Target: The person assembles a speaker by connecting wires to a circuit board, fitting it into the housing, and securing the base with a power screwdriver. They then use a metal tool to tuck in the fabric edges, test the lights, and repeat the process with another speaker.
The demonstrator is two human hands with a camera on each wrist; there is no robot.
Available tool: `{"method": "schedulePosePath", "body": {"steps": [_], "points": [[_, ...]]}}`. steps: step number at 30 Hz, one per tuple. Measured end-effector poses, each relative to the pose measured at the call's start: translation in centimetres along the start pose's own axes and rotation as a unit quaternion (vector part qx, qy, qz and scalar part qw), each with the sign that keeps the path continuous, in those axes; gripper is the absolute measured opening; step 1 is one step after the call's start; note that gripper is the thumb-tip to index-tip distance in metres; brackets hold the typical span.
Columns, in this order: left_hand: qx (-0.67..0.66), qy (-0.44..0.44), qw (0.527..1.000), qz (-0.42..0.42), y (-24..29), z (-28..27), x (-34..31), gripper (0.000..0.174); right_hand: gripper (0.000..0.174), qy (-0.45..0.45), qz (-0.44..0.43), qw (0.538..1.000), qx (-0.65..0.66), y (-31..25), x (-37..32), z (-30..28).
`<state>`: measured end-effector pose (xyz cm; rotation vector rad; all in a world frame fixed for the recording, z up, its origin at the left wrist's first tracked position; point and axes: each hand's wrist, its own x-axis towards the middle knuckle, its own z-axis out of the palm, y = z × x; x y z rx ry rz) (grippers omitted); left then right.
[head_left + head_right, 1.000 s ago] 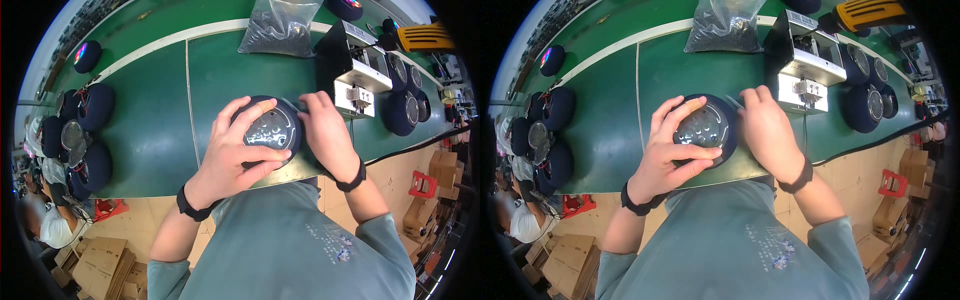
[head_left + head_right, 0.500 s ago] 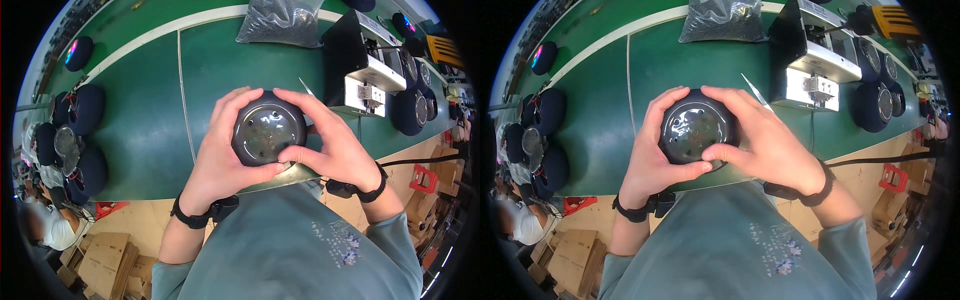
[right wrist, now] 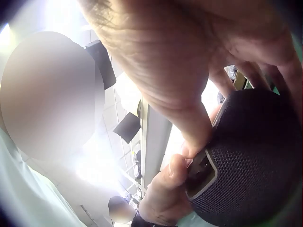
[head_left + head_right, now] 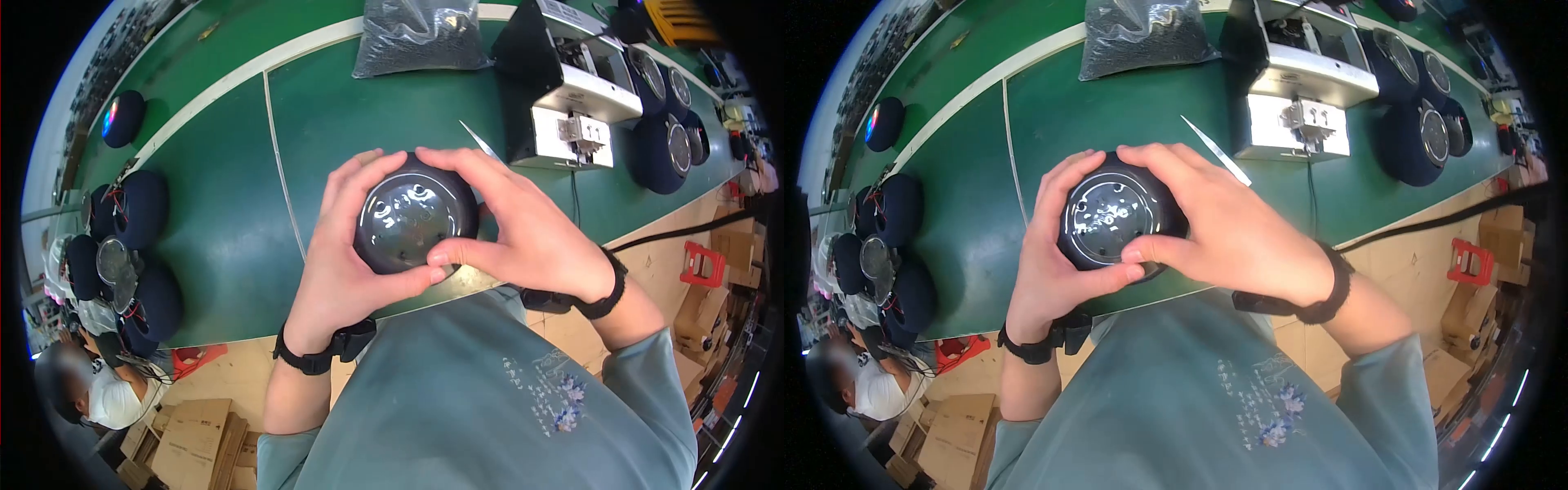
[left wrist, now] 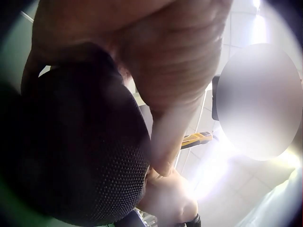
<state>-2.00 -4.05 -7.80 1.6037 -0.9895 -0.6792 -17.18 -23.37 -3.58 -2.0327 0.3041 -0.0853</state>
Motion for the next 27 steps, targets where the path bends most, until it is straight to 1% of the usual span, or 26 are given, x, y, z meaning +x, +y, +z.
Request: {"method": "schedulePosePath", "body": {"steps": [2, 3, 4, 5, 6, 7, 8, 9, 11, 12, 13, 14, 15, 16, 18, 20, 21, 22, 24, 25, 26, 27], "points": [[-0.004, 0.002, 1.0, 0.012, -0.1, 0.3, 0.0, 0.106, 0.069, 0.009, 0.006, 1.0, 0.0, 0.3, 0.0, -0.6], [-0.018, 0.009, 1.0, 0.001, -0.2, 0.4, 0.0, 0.106, 0.058, 0.134, -0.013, 0.99, 0.036, 0.7, -0.3, -0.7], [-0.032, 0.018, 0.999, -0.01, -0.2, 0.5, 0.0, 0.106, 0.05, 0.271, -0.027, 0.961, 0.04, 0.2, -0.4, -1.8], [-0.032, 0.023, 0.999, -0.01, -0.3, 0.5, 0.0, 0.105, 0.038, 0.451, -0.089, 0.888, -0.028, 0.3, -0.5, -3.6], [-0.029, 0.019, 0.999, -0.008, -0.4, 0.6, 0.0, 0.105, 0.035, 0.552, -0.074, 0.83, 0.002, -1.4, 0.0, -5.3], [-0.03, 0.019, 0.999, -0.012, -0.4, 0.5, 0.0, 0.105, 0.034, 0.516, -0.185, 0.831, -0.094, -1.3, 0.3, -9.0], [-0.03, 0.017, 0.999, -0.016, -0.3, 0.6, 0.1, 0.105, 0.035, 0.471, -0.288, 0.812, -0.191, -0.7, -0.2, -11.9], [-0.026, 0.007, 1.0, -0.012, -0.2, 0.8, 0.2, 0.105, 0.035, 0.48, -0.285, 0.807, -0.193, -0.6, -0.9, -12.1], [-0.038, -0.01, 0.999, -0.02, 0.0, 1.4, 0.3, 0.105, 0.04, 0.444, -0.302, 0.841, -0.065, -0.7, -1.9, -12.5], [-0.039, -0.018, 0.999, -0.014, 0.2, 1.7, 0.3, 0.105, 0.042, 0.42, -0.311, 0.852, -0.003, -0.8, -2.3, -12.7], [-0.013, -0.024, 1.0, 0.003, 0.3, 2.1, 0.4, 0.105, 0.045, 0.391, -0.321, 0.861, 0.057, -0.9, -2.5, -13.0], [0.011, -0.026, 0.999, 0.02, 0.3, 2.4, 0.3, 0.105, 0.047, 0.358, -0.33, 0.866, 0.115, -1.2, -2.5, -13.4], [-0.011, -0.014, 1.0, -0.003, 0.2, 2.8, -0.1, 0.106, 0.05, 0.321, -0.338, 0.868, 0.172, -1.5, -2.3, -13.7], [-0.019, -0.011, 1.0, 0.004, 0.2, 2.9, -0.2, 0.106, 0.052, 0.277, -0.343, 0.868, 0.228, -1.9, -1.9, -14.1], [0.006, -0.003, 1.0, 0.011, 0.3, 2.9, -0.2, 0.106, 0.057, 0.18, -0.342, 0.857, 0.341, -2.3, -0.9, -14.7], [0.011, 0.002, 1.0, 0.013, 0.4, 2.9, -0.1, 0.105, 0.08, 0.203, -0.381, 0.861, 0.268, -1.3, -2.5, -13.8], [0.005, 0.002, 1.0, 0.009, 0.4, 2.9, -0.2, 0.105, 0.095, 0.211, -0.367, 0.874, 0.238, -1.3, -3.0, -13.9], [0.0, -0.001, 1.0, 0.003, 0.5, 2.9, -0.2, 0.105, 0.095, 0.207, -0.364, 0.877, 0.236, -1.1, -3.1, -13.8], [-0.004, -0.002, 1.0, 0.003, 0.5, 2.9, -0.1, 0.105, 0.095, 0.243, -0.319, 0.893, 0.202, -0.1, -3.2, -13.5], [-0.001, -0.004, 1.0, 0.005, 0.6, 2.8, -0.1, 0.105, 0.092, 0.284, -0.315, 0.891, 0.162, 0.1, -2.5, -12.7], [0.002, -0.007, 1.0, 0.007, 0.6, 2.8, -0.1, 0.104, 0.083, 0.278, -0.332, 0.885, 0.172, 1.1, -2.2, -12.7], [0.001, -0.006, 1.0, 0.006, 0.6, 2.8, -0.1, 0.104, 0.075, 0.3, -0.303, 0.894, 0.133, 0.6, -1.7, -12.1]]}}
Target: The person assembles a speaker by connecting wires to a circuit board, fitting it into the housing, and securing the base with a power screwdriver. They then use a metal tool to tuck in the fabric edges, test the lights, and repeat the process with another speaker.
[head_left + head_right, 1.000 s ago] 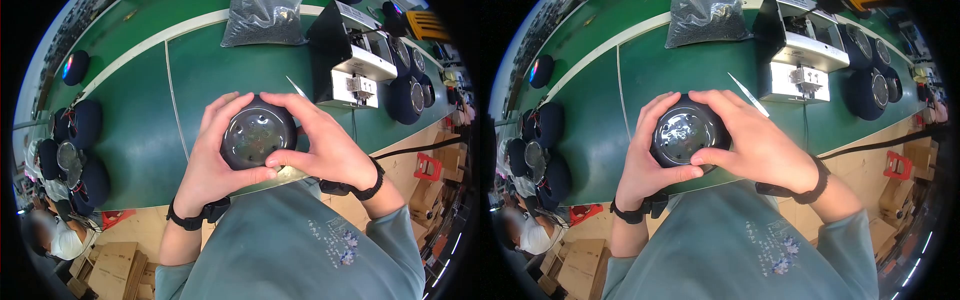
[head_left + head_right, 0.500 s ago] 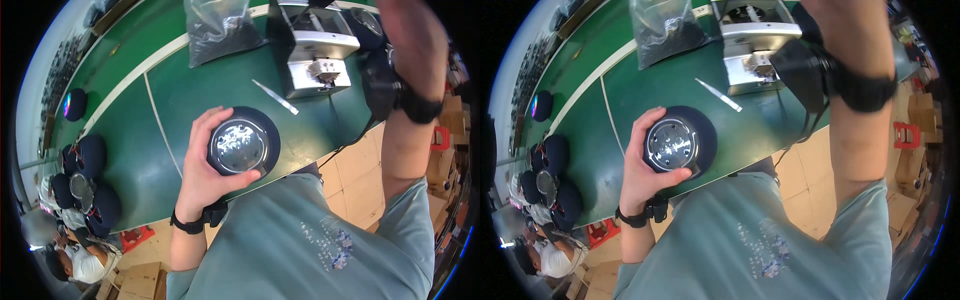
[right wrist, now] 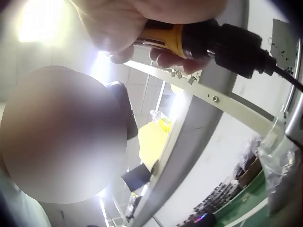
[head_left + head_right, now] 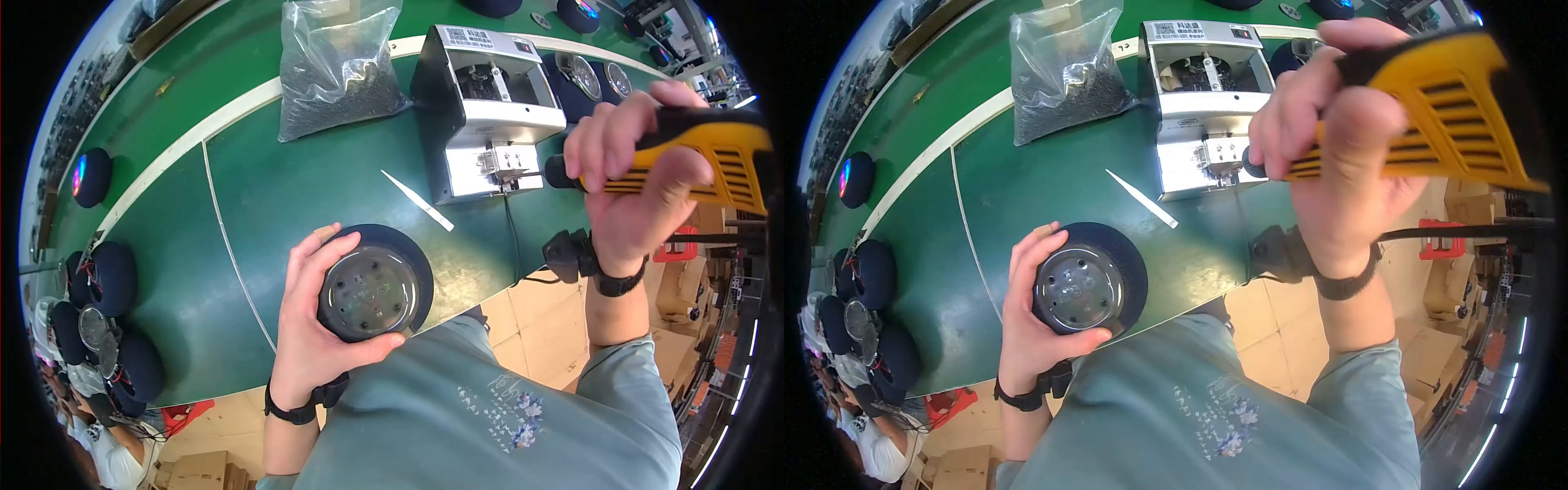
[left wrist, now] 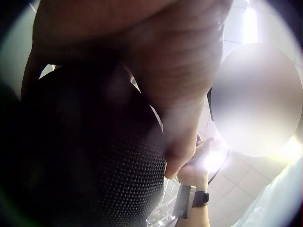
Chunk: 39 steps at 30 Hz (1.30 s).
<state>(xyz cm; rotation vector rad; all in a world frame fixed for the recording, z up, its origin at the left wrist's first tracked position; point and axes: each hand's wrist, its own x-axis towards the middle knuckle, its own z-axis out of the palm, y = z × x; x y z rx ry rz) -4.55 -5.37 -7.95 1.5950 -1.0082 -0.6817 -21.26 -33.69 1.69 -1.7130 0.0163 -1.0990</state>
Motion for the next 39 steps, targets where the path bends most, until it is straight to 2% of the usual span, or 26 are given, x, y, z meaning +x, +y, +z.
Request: {"method": "schedulePosePath", "body": {"steps": [1, 2, 4, 13, 20, 24, 26, 32, 34, 35, 37, 39], "points": [[-0.003, 0.0, 1.0, -0.002, 0.0, 0.0, 0.0, 0.104, 0.066, 0.01, 0.014, 0.999, -0.051, -0.1, 0.2, 0.8], [-0.006, -0.001, 1.0, -0.004, 0.0, 0.0, 0.0, 0.104, 0.066, 0.008, 0.015, 0.999, -0.052, 0.1, 0.3, 0.7], [-0.009, -0.002, 1.0, -0.008, 0.1, 0.0, 0.0, 0.104, 0.05, -0.02, 0.011, 0.998, -0.051, 0.9, 0.3, 0.5], [-0.007, -0.005, 1.0, -0.009, 0.1, -0.2, 0.1, 0.104, 0.029, -0.014, 0.014, 1.0, -0.003, 1.8, 0.2, 0.7], [-0.004, -0.006, 1.0, -0.007, 0.3, -0.2, 0.2, 0.102, 0.026, 0.003, 0.029, 0.999, -0.028, 1.6, 0.3, 0.8], [0.002, -0.003, 1.0, -0.005, 0.3, -0.3, 0.2, 0.101, 0.02, -0.014, 0.034, 0.999, -0.025, 1.7, 0.8, 0.8], [0.034, -0.014, 0.999, -0.004, -0.1, -0.4, 0.1, 0.111, 0.019, -0.024, 0.037, 0.999, -0.027, 1.9, 1.1, 1.0], [0.014, -0.007, 1.0, 0.002, -0.3, -0.3, 0.1, 0.108, 0.019, -0.039, 0.069, 0.994, -0.069, 1.6, 1.3, 1.4], [0.011, -0.006, 1.0, 0.003, -0.5, -0.4, 0.2, 0.107, 0.024, 0.008, 0.137, 0.99, -0.016, 0.8, 0.4, 2.3], [0.013, -0.009, 1.0, 0.007, -0.5, -0.5, 0.1, 0.106, 0.032, -0.003, 0.123, 0.992, 0.04, 0.4, -0.1, 2.5], [0.021, -0.006, 1.0, 0.003, -0.3, -0.6, 0.1, 0.105, 0.038, -0.03, 0.102, 0.983, 0.15, -1.7, -0.6, 3.8], [0.029, -0.008, 1.0, 0.002, -0.2, -0.6, 0.1, 0.105, 0.036, -0.082, 0.094, 0.975, 0.182, -3.7, -0.2, 5.3]]}}
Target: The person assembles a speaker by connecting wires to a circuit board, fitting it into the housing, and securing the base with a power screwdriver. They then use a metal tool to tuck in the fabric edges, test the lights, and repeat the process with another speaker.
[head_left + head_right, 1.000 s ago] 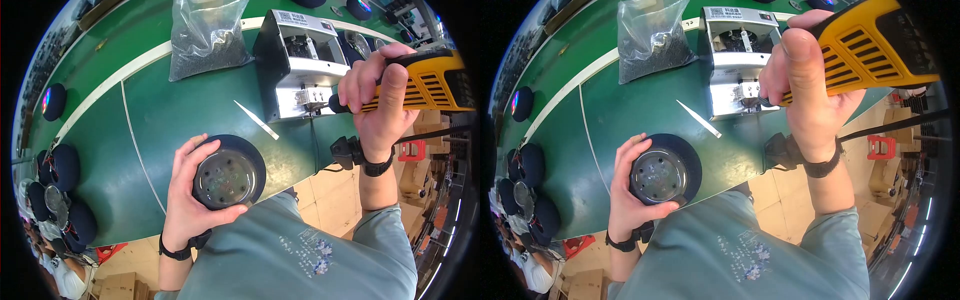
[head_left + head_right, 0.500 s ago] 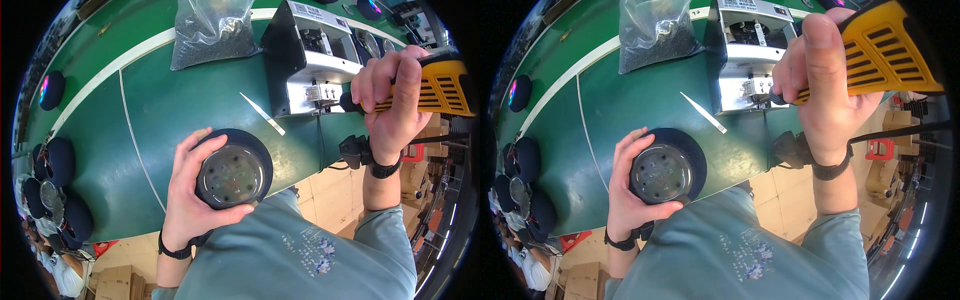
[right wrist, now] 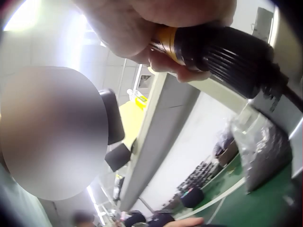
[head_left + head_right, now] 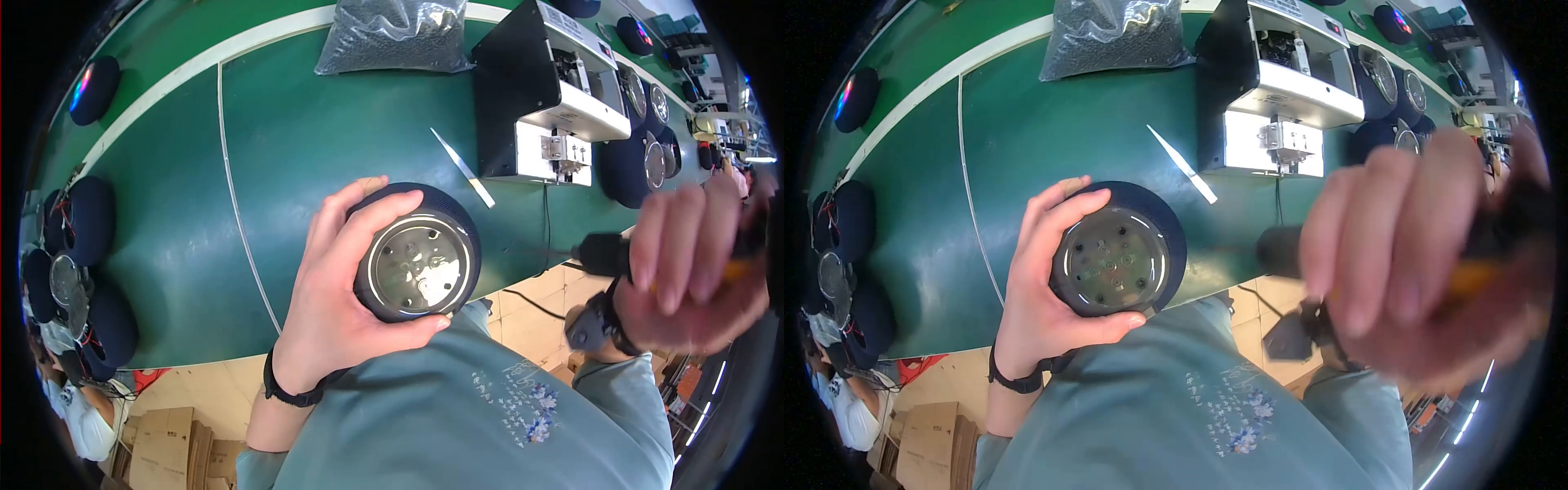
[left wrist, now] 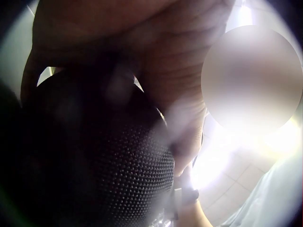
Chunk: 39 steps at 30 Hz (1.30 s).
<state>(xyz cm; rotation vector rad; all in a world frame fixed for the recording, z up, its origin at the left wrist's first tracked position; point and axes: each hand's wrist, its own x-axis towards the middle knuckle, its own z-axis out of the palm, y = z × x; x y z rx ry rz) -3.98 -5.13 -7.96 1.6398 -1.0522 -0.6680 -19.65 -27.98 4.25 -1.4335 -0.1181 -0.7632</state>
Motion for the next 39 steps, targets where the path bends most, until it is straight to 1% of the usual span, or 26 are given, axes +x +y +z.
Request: {"method": "schedulePosePath", "body": {"steps": [1, 3, 6, 7, 8, 10, 11, 12, 15, 16, 17, 19, 20, 21, 23, 24, 27, 29, 30, 32, 33, 35, 36, 39], "points": [[0.002, -0.002, 1.0, -0.001, 0.0, 0.0, 0.0, 0.105, 0.036, -0.001, 0.002, 1.0, 0.002, -0.8, 0.0, 0.6], [0.003, -0.001, 1.0, -0.003, 0.0, -0.1, 0.0, 0.104, 0.035, -0.048, 0.078, 0.996, -0.006, -2.3, -0.5, 1.4], [-0.008, 0.003, 1.0, 0.0, -0.1, -0.1, 0.0, 0.104, 0.051, -0.123, 0.193, 0.973, -0.016, -4.1, -0.1, 1.9], [-0.003, 0.004, 1.0, 0.005, -0.1, -0.1, 0.0, 0.103, 0.028, -0.221, 0.268, 0.938, -0.006, -3.8, 1.7, 1.4], [0.001, 0.006, 1.0, 0.011, 0.0, -0.1, 0.0, 0.101, 0.028, -0.224, 0.271, 0.936, -0.005, -3.7, 2.0, 1.6], [-0.001, 0.009, 1.0, 0.011, 0.0, 0.0, 0.0, 0.1, 0.013, -0.206, 0.299, 0.931, 0.042, -3.3, 2.4, 1.9], [-0.003, 0.009, 1.0, 0.013, 0.0, 0.0, 0.0, 0.099, 0.014, -0.345, 0.291, 0.882, 0.134, -1.3, 3.3, -0.8], [-0.003, 0.012, 1.0, 0.011, 0.0, 0.0, 0.0, 0.099, 0.014, -0.348, 0.292, 0.881, 0.135, -1.3, 3.2, -1.1], [-0.017, 0.015, 1.0, 0.016, -0.1, 0.0, -0.1, 0.097, 0.016, -0.307, 0.249, 0.913, 0.1, -1.5, 1.9, -0.3], [-0.021, 0.017, 1.0, 0.016, -0.1, 0.0, -0.1, 0.097, 0.017, -0.293, 0.234, 0.923, 0.088, -1.7, 1.8, 0.9], [-0.025, 0.018, 0.999, 0.016, -0.1, 0.0, -0.1, 0.096, 0.018, -0.278, 0.219, 0.932, 0.077, 0.0, 1.8, 2.2], [-0.029, 0.02, 0.999, 0.014, -0.1, 0.1, -0.1, 0.095, 0.02, -0.248, 0.187, 0.949, 0.053, -1.0, 0.6, 2.4], [-0.032, 0.02, 0.999, 0.012, -0.1, 0.0, -0.1, 0.095, 0.021, -0.233, 0.17, 0.957, 0.041, -0.8, 0.3, 2.8], [-0.032, 0.022, 0.999, 0.012, 0.0, 0.0, -0.1, 0.095, 0.023, -0.217, 0.154, 0.963, 0.029, 0.7, 0.8, 4.1], [-0.034, 0.02, 0.999, 0.004, 0.1, 0.0, -0.1, 0.094, 0.025, -0.187, 0.12, 0.975, 0.006, -0.6, -0.8, 4.3], [-0.035, 0.022, 0.999, 0.003, 0.1, 0.0, -0.1, 0.094, 0.027, -0.172, 0.104, 0.98, -0.006, 1.3, 0.0, 5.7], [-0.042, 0.027, 0.999, 0.009, -0.1, 0.1, -0.2, 0.095, 0.031, -0.125, 0.055, 0.99, -0.041, 1.2, -0.9, 6.4], [-0.034, 0.03, 0.999, 0.01, -0.1, 0.1, -0.2, 0.095, 0.034, -0.092, 0.022, 0.993, -0.064, 2.2, -0.9, 6.9], [-0.035, 0.031, 0.999, 0.009, -0.1, 0.1, -0.3, 0.095, 0.034, -0.094, 0.024, 0.993, -0.063, 2.3, -1.2, 7.0], [-0.029, 0.034, 0.999, 0.016, -0.2, 0.2, -0.2, 0.096, 0.037, -0.059, 0.019, 0.996, -0.063, 2.5, -1.5, 6.9], [-0.029, 0.036, 0.999, 0.016, -0.2, 0.2, -0.3, 0.096, 0.037, -0.06, 0.019, 0.996, -0.063, 2.4, -1.3, 7.2], [-0.015, 0.036, 0.999, 0.013, -0.1, 0.2, -0.4, 0.097, 0.038, -0.103, 0.037, 0.99, -0.093, 2.2, -0.8, 8.0], [-0.013, 0.037, 0.999, 0.014, -0.1, 0.2, -0.4, 0.097, 0.038, -0.103, 0.034, 0.99, -0.093, 2.2, -0.8, 7.9], [-0.004, 0.032, 0.999, 0.025, 0.0, 0.2, -0.4, 0.098, 0.041, -0.079, 0.0, 0.996, -0.035, 2.0, -1.1, 7.1]]}}
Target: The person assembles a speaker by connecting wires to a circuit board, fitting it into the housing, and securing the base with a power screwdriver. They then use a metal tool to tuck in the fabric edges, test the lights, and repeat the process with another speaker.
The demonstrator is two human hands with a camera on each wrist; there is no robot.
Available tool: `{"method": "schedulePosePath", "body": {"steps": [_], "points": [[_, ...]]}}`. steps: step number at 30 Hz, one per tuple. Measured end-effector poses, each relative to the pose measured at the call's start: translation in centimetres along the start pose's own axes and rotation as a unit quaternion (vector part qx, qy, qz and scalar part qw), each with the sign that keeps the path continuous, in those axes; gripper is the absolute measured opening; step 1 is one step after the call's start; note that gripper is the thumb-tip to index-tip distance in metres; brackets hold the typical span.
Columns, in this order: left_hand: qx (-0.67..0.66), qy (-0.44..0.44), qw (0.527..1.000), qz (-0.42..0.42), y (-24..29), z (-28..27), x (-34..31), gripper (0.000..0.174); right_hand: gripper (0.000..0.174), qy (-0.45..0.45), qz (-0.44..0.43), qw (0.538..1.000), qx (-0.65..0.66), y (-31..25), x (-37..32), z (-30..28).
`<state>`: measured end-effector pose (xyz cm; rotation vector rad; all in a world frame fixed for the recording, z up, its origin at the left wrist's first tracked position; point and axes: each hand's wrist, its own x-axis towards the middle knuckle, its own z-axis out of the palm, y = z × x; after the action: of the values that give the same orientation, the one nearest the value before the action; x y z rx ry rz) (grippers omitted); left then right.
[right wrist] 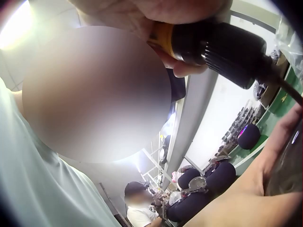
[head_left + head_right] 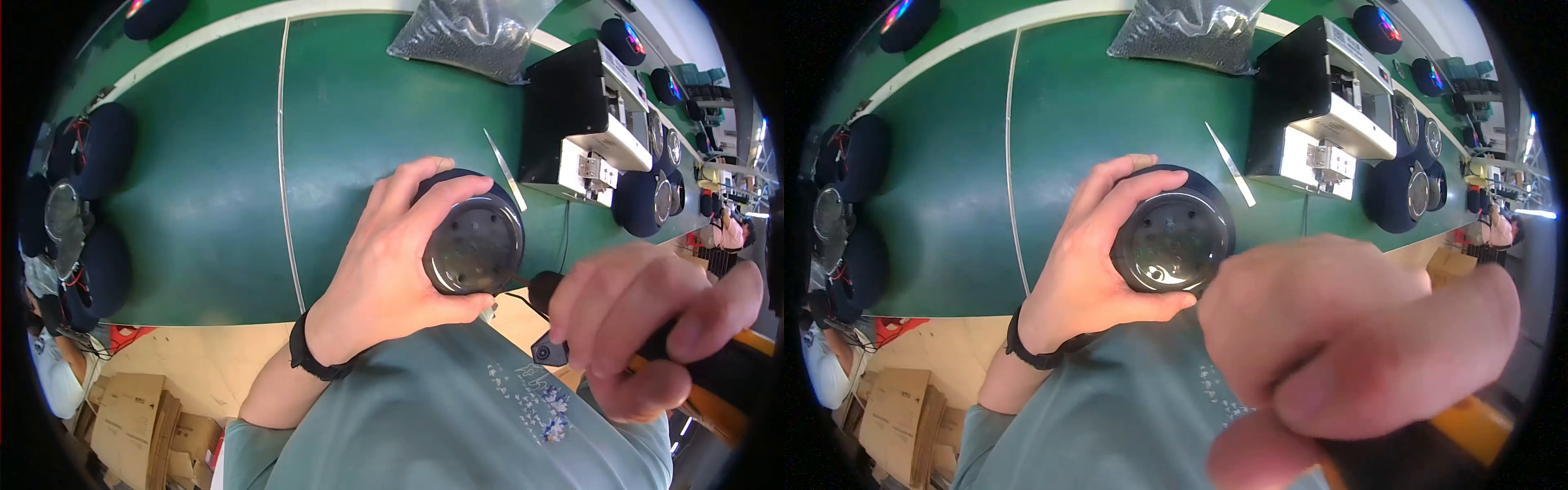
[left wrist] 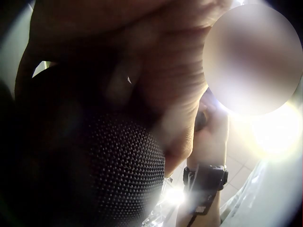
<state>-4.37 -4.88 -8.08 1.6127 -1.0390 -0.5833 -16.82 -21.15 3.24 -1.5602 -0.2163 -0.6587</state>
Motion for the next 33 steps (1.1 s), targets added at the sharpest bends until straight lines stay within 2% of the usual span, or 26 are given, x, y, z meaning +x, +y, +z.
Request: {"method": "schedulePosePath", "body": {"steps": [3, 5, 6, 7, 8, 9, 10, 11, 13, 14, 15, 17, 18, 21, 22, 24, 29, 31, 33], "points": [[-0.005, -0.004, 1.0, 0.004, 0.0, 0.2, 0.0, 0.097, 0.045, 0.029, -0.05, 0.997, 0.048, -0.4, -0.6, -1.7], [0.03, 0.034, 0.998, 0.046, -0.3, 0.7, -0.2, 0.093, 0.049, 0.044, -0.077, 0.993, 0.082, -0.8, -0.8, -3.2], [0.04, 0.044, 0.996, 0.063, -0.4, 1.0, -0.4, 0.082, 0.05, 0.111, -0.071, 0.991, 0.036, -1.9, -1.1, -4.5], [0.043, 0.038, 0.996, 0.068, -0.6, 1.2, -0.6, 0.082, 0.051, 0.181, -0.064, 0.981, -0.011, -3.1, -1.7, -6.2], [0.031, 0.046, 0.995, 0.077, -1.0, 1.5, -0.8, 0.074, 0.063, 0.218, -0.059, 0.971, -0.073, -3.3, -1.9, -8.1], [0.017, 0.053, 0.995, 0.088, -1.1, 1.7, -0.9, 0.066, 0.068, 0.275, -0.071, 0.936, -0.205, -2.5, -1.5, -9.7], [0.013, 0.055, 0.995, 0.084, -1.1, 1.8, -0.8, 0.056, 0.069, 0.274, -0.063, 0.928, -0.244, -1.9, -1.2, -10.9], [0.01, 0.045, 0.995, 0.094, -1.0, 1.8, -0.8, 0.056, 0.07, 0.273, -0.055, 0.918, -0.284, -1.5, -1.0, -12.1], [0.033, 0.039, 0.996, 0.076, -1.0, 1.7, -0.9, 0.054, 0.069, 0.228, -0.062, 0.962, -0.137, -0.9, -1.0, -13.3], [0.047, 0.039, 0.995, 0.078, -0.9, 1.7, -0.7, 0.052, 0.065, 0.209, -0.086, 0.969, -0.104, -0.1, -1.1, -14.1], [0.044, 0.033, 0.995, 0.081, -0.9, 1.7, -0.6, 0.052, 0.057, 0.226, -0.095, 0.961, -0.125, 0.3, -0.7, -13.8], [0.047, 0.041, 0.996, 0.07, -0.8, 1.8, -0.6, 0.051, 0.049, 0.194, -0.103, 0.961, -0.171, 1.0, -0.6, -14.4], [0.045, 0.041, 0.996, 0.066, -0.9, 1.9, -0.6, 0.051, 0.042, 0.194, -0.11, 0.963, -0.151, 1.4, -0.5, -14.3], [0.052, 0.04, 0.995, 0.076, -1.1, 1.9, -0.6, 0.053, 0.035, 0.202, -0.083, 0.97, -0.11, 1.9, -0.8, -14.2], [0.053, 0.039, 0.995, 0.076, -1.2, 1.9, -0.6, 0.053, 0.027, 0.212, -0.086, 0.968, -0.098, 2.0, -0.6, -13.8], [0.072, 0.041, 0.992, 0.099, -1.4, 1.9, -0.5, 0.056, 0.025, 0.207, -0.084, 0.969, -0.104, 2.1, -0.4, -13.8], [0.059, 0.041, 0.994, 0.085, -0.9, 1.8, -0.5, 0.054, 0.019, 0.208, -0.082, 0.968, -0.11, 2.5, -0.1, -13.2], [0.059, 0.04, 0.994, 0.085, -0.8, 1.8, -0.4, 0.054, 0.027, 0.151, -0.054, 0.97, -0.185, 2.2, -0.5, -13.5], [0.061, 0.041, 0.993, 0.091, -0.8, 1.8, -0.4, 0.054, 0.025, 0.149, -0.054, 0.97, -0.186, 2.1, -0.3, -13.3]]}}
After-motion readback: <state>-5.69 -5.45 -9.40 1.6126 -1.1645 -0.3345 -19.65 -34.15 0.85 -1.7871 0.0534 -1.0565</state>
